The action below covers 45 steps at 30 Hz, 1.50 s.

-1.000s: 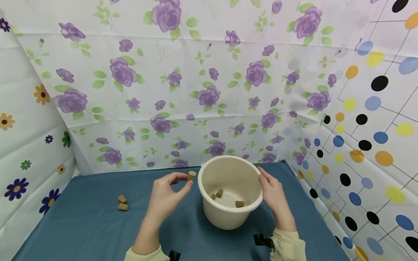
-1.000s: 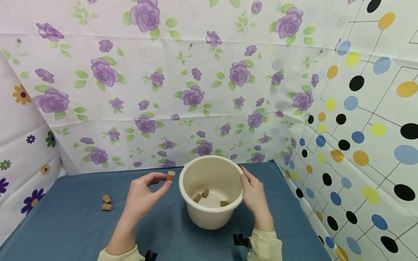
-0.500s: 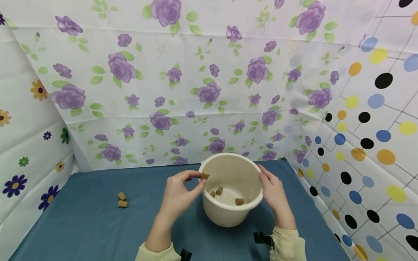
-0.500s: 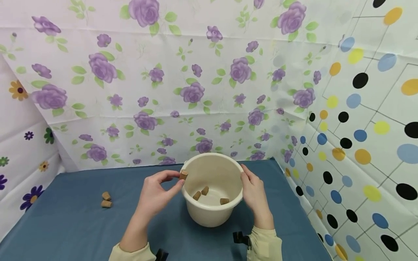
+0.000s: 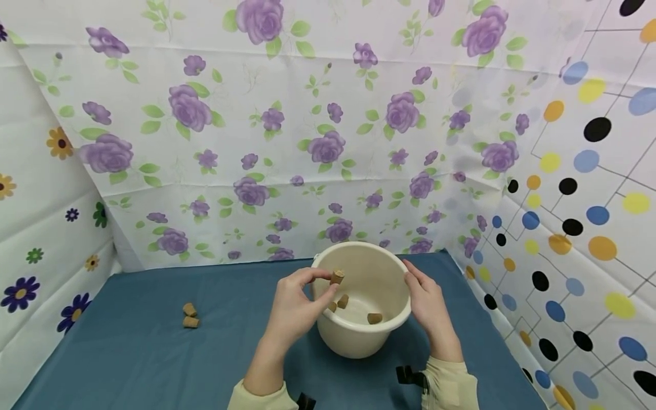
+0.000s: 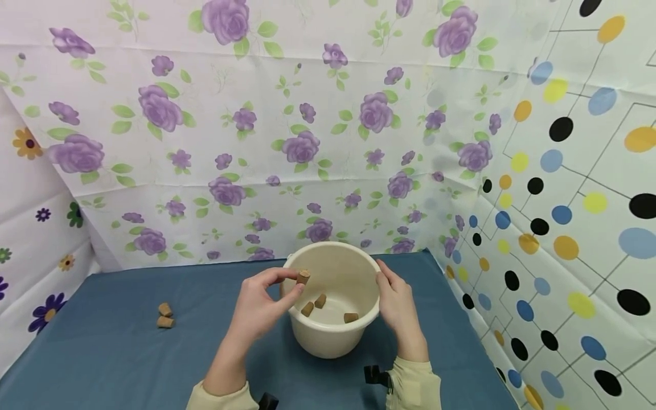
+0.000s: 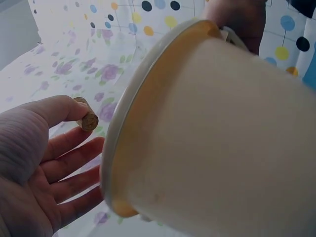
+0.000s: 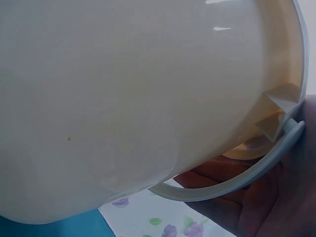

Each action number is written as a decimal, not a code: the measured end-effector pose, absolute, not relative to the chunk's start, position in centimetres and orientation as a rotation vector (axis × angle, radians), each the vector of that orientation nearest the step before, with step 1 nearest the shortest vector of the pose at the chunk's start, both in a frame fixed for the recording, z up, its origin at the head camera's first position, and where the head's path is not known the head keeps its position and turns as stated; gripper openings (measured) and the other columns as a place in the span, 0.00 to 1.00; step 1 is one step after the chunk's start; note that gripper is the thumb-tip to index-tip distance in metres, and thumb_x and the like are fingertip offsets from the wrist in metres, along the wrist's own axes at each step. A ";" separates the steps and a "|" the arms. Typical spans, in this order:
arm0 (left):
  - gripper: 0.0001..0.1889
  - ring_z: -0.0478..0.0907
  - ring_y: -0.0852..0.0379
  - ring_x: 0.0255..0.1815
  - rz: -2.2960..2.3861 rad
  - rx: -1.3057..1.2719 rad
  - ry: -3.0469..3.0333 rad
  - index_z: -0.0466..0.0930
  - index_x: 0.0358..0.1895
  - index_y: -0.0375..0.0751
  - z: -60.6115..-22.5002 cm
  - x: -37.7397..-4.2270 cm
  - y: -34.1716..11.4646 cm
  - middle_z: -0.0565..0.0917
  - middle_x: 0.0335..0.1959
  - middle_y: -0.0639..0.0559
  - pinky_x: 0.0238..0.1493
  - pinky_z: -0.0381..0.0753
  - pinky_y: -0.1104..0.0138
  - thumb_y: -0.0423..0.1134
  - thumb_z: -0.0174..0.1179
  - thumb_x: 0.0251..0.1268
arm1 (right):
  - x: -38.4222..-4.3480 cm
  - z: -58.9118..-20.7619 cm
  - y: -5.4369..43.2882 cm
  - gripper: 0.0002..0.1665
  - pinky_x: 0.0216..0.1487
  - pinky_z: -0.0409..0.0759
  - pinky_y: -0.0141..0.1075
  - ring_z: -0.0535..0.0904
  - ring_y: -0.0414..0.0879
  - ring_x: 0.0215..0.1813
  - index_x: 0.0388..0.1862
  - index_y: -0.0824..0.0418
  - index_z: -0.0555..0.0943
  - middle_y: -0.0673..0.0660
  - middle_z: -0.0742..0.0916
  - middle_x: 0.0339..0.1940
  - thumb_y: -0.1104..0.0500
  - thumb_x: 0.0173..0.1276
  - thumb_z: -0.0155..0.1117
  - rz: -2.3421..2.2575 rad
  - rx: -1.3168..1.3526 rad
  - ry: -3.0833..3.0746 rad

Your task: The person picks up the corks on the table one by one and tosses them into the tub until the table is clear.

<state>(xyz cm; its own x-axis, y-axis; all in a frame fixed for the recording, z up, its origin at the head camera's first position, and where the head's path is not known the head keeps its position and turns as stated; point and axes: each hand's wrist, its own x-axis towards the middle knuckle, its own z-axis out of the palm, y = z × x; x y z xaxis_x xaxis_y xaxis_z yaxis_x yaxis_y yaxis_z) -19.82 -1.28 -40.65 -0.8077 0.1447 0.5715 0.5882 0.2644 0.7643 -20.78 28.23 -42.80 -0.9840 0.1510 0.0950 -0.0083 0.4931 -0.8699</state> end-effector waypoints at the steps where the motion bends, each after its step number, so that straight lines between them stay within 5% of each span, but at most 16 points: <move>1: 0.10 0.87 0.56 0.52 -1.570 -0.672 -2.149 0.93 0.48 0.49 -40.6 -19.8 -1.1 0.91 0.45 0.60 0.56 0.85 0.46 0.36 0.77 0.66 | -20.8 -42.8 28.2 0.32 0.60 0.84 0.53 0.83 0.61 0.67 0.86 0.51 0.67 0.66 0.78 0.76 0.42 0.90 0.43 1.501 -0.119 -2.573; 3: 0.09 0.87 0.57 0.51 -1.579 -0.691 -2.149 0.93 0.47 0.50 -40.6 -19.7 -0.6 0.91 0.45 0.60 0.56 0.85 0.47 0.35 0.77 0.66 | -20.8 -42.8 28.2 0.32 0.60 0.84 0.53 0.82 0.61 0.68 0.86 0.52 0.67 0.67 0.78 0.76 0.43 0.91 0.43 1.492 -0.108 -2.572; 5: 0.08 0.86 0.57 0.39 -1.571 -0.714 -2.154 0.93 0.47 0.50 -40.7 -19.6 -0.3 0.91 0.44 0.60 0.51 0.87 0.49 0.36 0.76 0.67 | -20.8 -42.8 28.1 0.32 0.59 0.85 0.52 0.83 0.61 0.67 0.86 0.52 0.67 0.67 0.78 0.76 0.43 0.91 0.43 1.484 -0.105 -2.569; 10: 0.08 0.86 0.58 0.36 -1.549 -0.749 -2.163 0.93 0.46 0.49 -40.7 -19.4 0.3 0.91 0.44 0.58 0.47 0.87 0.49 0.34 0.77 0.66 | -20.9 -42.8 28.2 0.32 0.55 0.86 0.49 0.85 0.60 0.64 0.85 0.51 0.67 0.66 0.79 0.75 0.42 0.90 0.43 1.486 -0.113 -2.568; 12: 0.09 0.87 0.58 0.46 -1.537 -0.749 -2.169 0.93 0.46 0.48 -40.5 -19.2 0.4 0.91 0.43 0.57 0.44 0.87 0.53 0.33 0.77 0.65 | -20.9 -42.8 28.3 0.32 0.54 0.86 0.49 0.86 0.59 0.63 0.86 0.50 0.67 0.67 0.79 0.74 0.42 0.90 0.43 1.495 -0.114 -2.567; 18: 0.08 0.88 0.59 0.46 -1.495 -0.761 -2.186 0.92 0.46 0.47 -40.7 -19.1 0.7 0.91 0.43 0.58 0.39 0.83 0.65 0.34 0.77 0.65 | -20.9 -43.0 28.3 0.32 0.57 0.86 0.51 0.84 0.60 0.66 0.86 0.50 0.67 0.67 0.78 0.75 0.42 0.90 0.43 1.502 -0.115 -2.565; 24: 0.07 0.88 0.60 0.48 -1.484 -0.771 -2.184 0.92 0.45 0.47 -41.0 -19.1 0.9 0.91 0.43 0.59 0.47 0.87 0.62 0.35 0.77 0.66 | -20.9 -43.0 28.3 0.32 0.61 0.84 0.54 0.82 0.61 0.69 0.86 0.50 0.67 0.66 0.77 0.76 0.42 0.90 0.43 1.511 -0.114 -2.561; 45: 0.08 0.87 0.60 0.45 -1.299 -0.750 -2.222 0.93 0.46 0.48 -41.7 -19.2 2.0 0.91 0.42 0.59 0.39 0.84 0.62 0.40 0.78 0.65 | -21.0 -43.0 28.3 0.32 0.57 0.86 0.51 0.84 0.60 0.65 0.86 0.52 0.67 0.66 0.79 0.75 0.43 0.90 0.43 1.492 -0.107 -2.564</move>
